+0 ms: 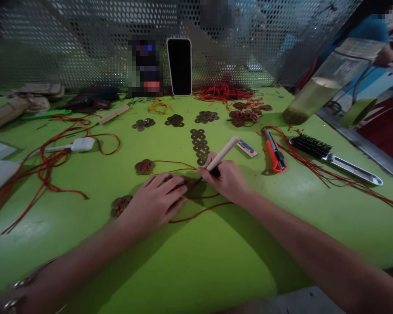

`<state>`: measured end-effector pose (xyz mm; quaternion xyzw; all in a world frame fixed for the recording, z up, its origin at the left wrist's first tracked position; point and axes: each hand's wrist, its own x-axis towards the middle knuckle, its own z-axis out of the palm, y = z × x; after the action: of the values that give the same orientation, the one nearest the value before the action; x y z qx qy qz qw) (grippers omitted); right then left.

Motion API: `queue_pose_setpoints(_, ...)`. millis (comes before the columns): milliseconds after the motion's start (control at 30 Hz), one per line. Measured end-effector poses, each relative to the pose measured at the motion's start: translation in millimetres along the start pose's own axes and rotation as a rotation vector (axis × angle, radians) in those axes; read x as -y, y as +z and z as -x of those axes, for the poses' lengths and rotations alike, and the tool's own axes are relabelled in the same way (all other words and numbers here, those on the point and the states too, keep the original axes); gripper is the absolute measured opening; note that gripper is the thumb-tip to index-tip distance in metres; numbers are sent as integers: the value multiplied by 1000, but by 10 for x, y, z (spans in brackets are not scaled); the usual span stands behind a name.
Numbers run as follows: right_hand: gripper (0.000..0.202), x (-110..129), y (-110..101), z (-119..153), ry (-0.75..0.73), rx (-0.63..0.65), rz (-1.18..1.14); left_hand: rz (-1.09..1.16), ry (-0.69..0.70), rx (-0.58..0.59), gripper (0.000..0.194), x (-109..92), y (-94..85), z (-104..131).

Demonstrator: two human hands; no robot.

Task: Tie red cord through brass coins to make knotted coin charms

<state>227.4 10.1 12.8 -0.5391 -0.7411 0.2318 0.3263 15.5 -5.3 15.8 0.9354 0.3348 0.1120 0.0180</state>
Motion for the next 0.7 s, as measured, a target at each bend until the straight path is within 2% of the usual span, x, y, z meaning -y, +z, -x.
queue_pose_setpoints(700, 26, 24, 7, -8, 5, 1, 3, -17, 5, -3, 28, 0, -3, -1)
